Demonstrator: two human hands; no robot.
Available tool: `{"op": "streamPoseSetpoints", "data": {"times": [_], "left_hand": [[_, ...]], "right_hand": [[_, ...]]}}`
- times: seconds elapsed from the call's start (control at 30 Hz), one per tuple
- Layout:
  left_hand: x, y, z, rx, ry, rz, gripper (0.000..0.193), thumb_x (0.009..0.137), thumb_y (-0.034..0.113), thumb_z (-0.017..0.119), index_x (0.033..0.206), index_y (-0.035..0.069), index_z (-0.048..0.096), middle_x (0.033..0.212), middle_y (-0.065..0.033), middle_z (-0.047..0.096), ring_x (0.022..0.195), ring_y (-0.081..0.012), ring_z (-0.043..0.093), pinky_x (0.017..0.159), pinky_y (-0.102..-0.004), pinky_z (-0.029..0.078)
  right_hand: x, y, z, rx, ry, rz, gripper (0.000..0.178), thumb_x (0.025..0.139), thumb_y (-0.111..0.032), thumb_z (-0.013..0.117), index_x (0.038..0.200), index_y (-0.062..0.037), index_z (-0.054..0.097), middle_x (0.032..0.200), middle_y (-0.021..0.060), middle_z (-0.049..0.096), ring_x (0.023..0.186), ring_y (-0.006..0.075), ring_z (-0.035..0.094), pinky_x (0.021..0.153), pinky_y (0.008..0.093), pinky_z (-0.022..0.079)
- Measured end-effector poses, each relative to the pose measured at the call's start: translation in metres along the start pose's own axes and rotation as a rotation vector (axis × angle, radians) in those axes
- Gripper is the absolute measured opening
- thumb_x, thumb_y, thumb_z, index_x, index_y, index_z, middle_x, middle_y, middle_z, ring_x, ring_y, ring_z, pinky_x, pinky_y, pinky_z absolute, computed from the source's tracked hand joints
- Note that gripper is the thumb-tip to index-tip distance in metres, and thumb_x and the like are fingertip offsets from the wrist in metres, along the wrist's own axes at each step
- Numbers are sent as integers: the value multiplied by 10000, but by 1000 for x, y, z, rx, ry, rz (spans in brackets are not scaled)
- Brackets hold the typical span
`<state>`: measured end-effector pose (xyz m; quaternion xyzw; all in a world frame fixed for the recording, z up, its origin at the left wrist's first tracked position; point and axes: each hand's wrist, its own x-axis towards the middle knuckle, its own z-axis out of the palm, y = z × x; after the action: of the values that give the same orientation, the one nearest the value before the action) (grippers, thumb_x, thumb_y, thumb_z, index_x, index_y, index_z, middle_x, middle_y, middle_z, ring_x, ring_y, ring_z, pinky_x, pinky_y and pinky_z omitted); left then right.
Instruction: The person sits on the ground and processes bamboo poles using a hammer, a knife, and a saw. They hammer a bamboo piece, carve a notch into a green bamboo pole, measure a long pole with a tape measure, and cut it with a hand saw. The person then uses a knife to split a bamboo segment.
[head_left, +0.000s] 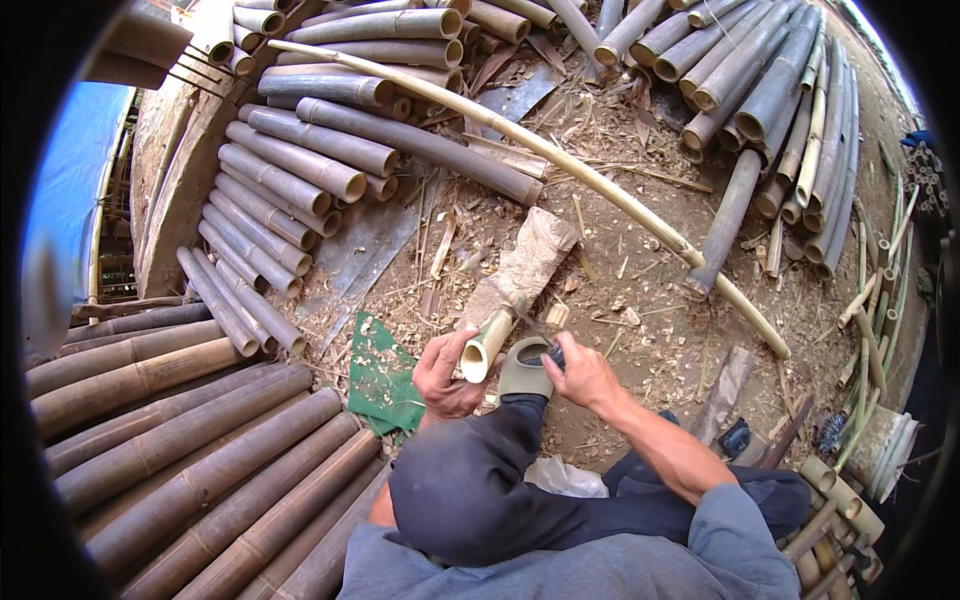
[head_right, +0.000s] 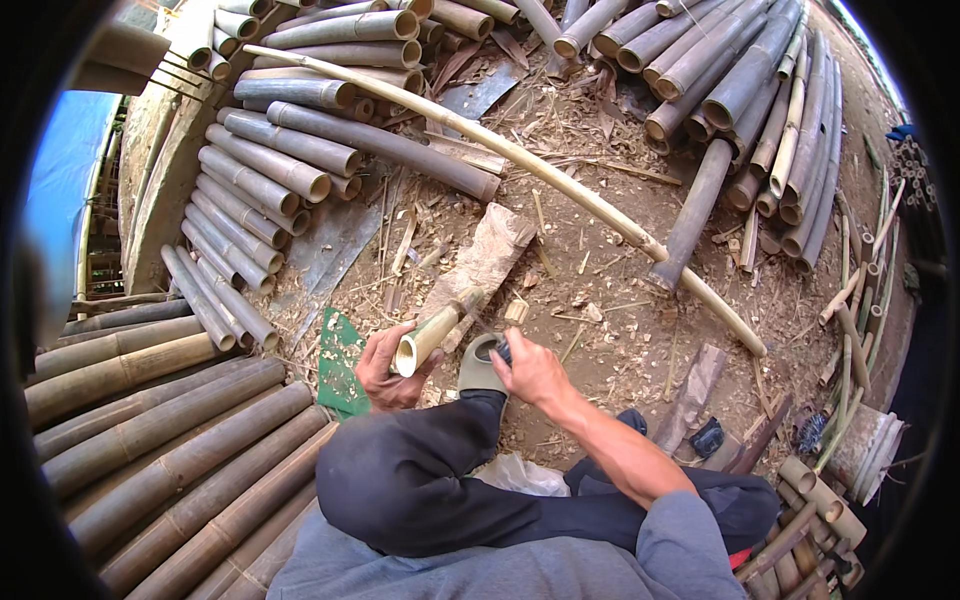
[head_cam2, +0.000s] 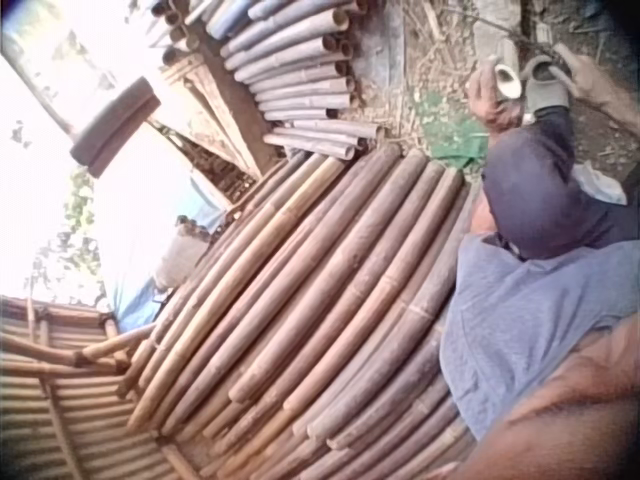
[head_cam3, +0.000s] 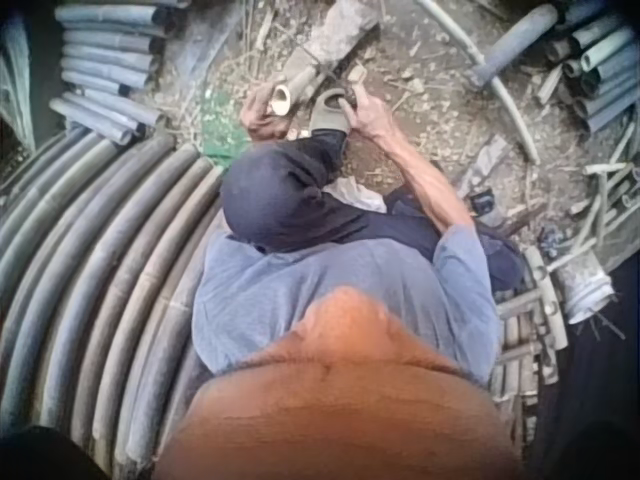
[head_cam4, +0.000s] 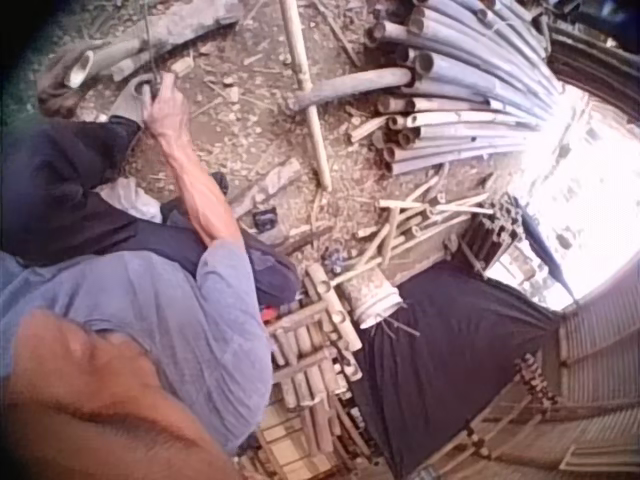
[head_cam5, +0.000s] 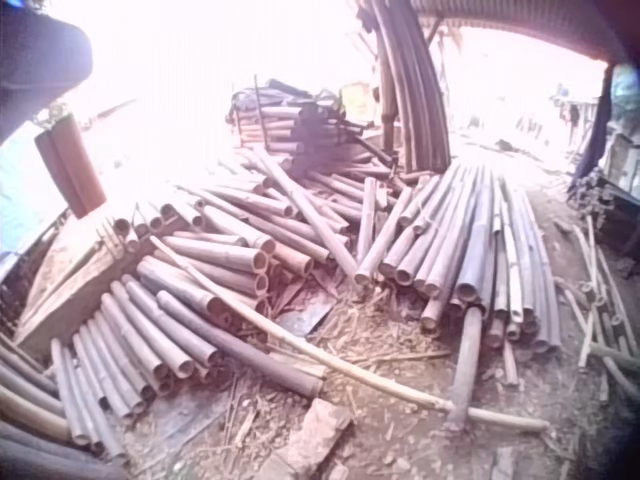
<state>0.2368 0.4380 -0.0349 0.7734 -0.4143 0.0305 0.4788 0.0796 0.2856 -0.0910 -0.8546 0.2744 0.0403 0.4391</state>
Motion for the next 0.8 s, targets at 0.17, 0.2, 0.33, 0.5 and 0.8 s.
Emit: {"op": "streamPoseSetpoints", "data": {"times": [0.17, 0.2, 0.33, 0.5, 0.8], "left_hand": [[-8, 1, -6, -8, 31, -46, 544, 624, 125, 916, 1106, 21, 685, 945, -142, 688, 822, -260, 682, 716, -341, 563], [-10, 3, -7, -15, 20, -58, 544, 623, 124, 917, 1103, 19, 686, 943, -141, 688, 821, -260, 682, 716, -341, 563], [-4, 8, 0, 3, 11, -57, 538, 625, 128, 917, 1097, 10, 686, 933, -138, 686, 818, -262, 684, 715, -341, 561], [1, 1, -2, 33, 37, -45, 517, 643, 154, 910, 1089, 25, 682, 942, -145, 683, 823, -275, 676, 720, -353, 549], [10, -3, 6, 102, 183, -55, 489, 696, 268, 899, 1062, 26, 684, 889, -90, 619, 789, -218, 608, 689, -334, 504]], "right_hand": [[-8, -47, -21, 348, 268, -296, 336, 916, -205, 671, 1135, 10, 534, 777, 196, 663, 671, 337, 691, 602, 398, 536], [-15, -44, -16, 372, 297, -325, 337, 915, -208, 674, 1134, 7, 537, 778, 195, 660, 675, 342, 692, 593, 398, 539], [-1, 3, 5, -94, 20, 18, 295, 920, -254, 651, 1006, -2, 523, 793, 238, 652, 673, 407, 674, 568, 426, 531], [3, -11, -28, 195, 148, -111, 306, 927, -266, 647, 1013, -6, 512, 790, 252, 647, 692, 456, 655, 597, 463, 528], [-20, -20, -12, 221, 167, -112, 394, 925, -279, 643, 1193, -14, 529, 906, 256, 668, 804, 436, 679, 689, 461, 547]]}}
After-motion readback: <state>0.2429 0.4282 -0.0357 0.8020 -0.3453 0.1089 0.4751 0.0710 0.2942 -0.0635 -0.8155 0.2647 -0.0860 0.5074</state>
